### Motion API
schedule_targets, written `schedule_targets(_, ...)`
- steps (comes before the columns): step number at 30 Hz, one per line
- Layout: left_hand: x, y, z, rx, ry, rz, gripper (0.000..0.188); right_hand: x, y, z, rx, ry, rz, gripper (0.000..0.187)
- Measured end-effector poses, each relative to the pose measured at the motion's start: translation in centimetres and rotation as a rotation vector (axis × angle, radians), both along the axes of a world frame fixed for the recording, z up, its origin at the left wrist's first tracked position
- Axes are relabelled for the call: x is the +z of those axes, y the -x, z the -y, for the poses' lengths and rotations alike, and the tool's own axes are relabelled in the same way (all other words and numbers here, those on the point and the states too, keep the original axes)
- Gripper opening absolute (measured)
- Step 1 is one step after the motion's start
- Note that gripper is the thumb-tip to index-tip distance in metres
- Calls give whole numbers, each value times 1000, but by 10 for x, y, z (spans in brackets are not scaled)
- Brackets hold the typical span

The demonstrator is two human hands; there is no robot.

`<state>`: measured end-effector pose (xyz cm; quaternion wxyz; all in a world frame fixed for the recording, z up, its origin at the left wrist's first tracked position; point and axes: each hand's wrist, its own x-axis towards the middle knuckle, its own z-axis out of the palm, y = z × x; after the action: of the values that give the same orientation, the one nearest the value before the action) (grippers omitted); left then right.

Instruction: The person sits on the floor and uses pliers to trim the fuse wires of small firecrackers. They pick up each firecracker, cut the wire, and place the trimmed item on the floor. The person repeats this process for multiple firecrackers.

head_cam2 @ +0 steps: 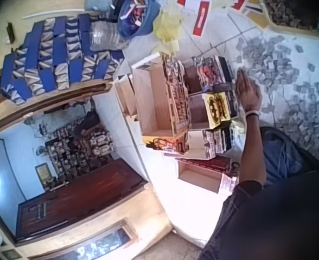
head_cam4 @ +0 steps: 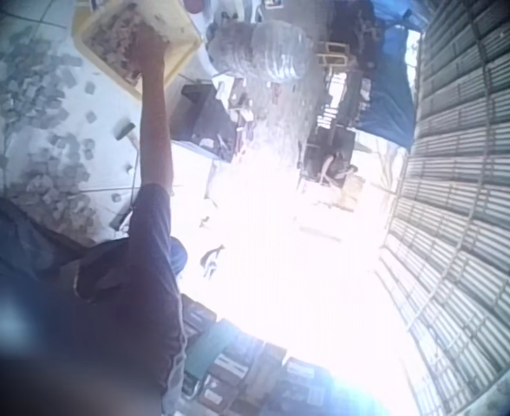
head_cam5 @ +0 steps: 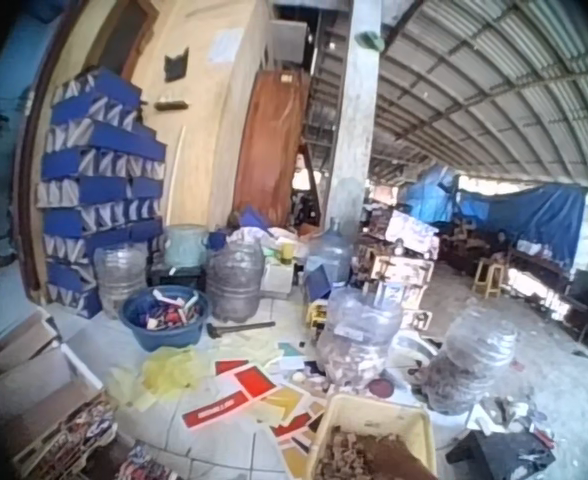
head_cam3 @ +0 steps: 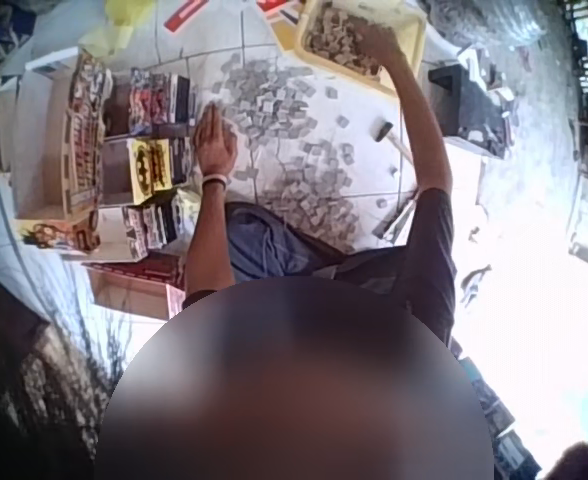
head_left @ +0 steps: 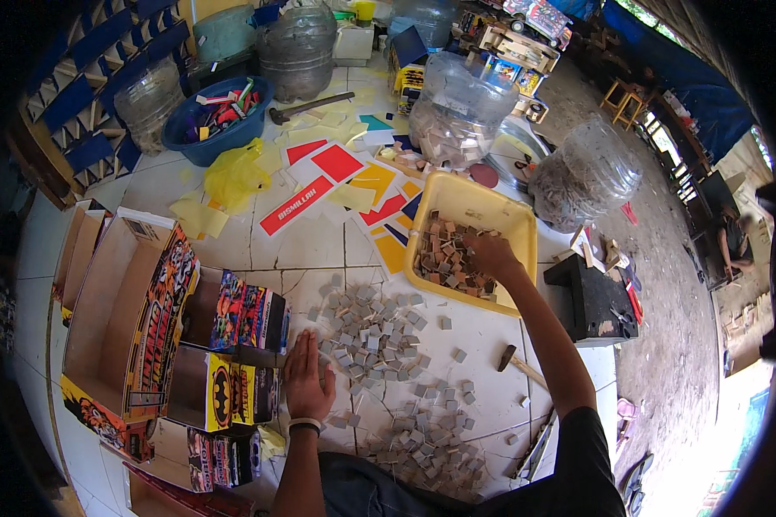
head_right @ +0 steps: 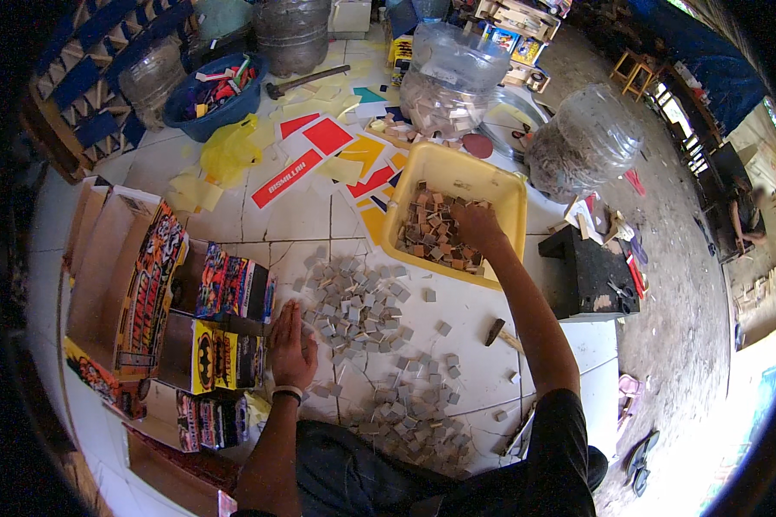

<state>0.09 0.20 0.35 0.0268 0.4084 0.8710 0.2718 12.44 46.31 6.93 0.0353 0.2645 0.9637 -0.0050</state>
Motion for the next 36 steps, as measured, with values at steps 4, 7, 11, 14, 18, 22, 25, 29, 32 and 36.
schedule_targets(4,0,1,1,0,-6,-9,73,-6,-8,-6,-35,-62,-55,32)
schedule_targets(7,1,-1,1,-1,27,-13,73,1,-12,-14,-79,42,-147,33)
schedule_targets(11,1,-1,0,13,34,11,72,29,-17,-17,-170,248,-488,31)
schedule_targets(14,0,0,1,2,35,-34,73,65,-32,-1,-26,506,-506,25)
schedule_targets(18,-2,0,1,7,44,-2,72,130,-65,51,218,903,80,42)
schedule_targets(22,0,-1,-1,3,64,49,71,161,-77,116,511,1156,411,62)
schedule_targets(25,2,-1,-2,3,49,72,70,165,-69,113,435,1067,331,54)
schedule_targets(29,3,-1,-2,8,46,15,70,127,-41,65,75,913,-8,36)
schedule_targets(32,2,-2,-2,-1,30,11,70,66,-19,47,188,613,-234,25)
schedule_targets(36,2,-1,-1,5,39,9,70,2,-8,41,304,412,-182,13)
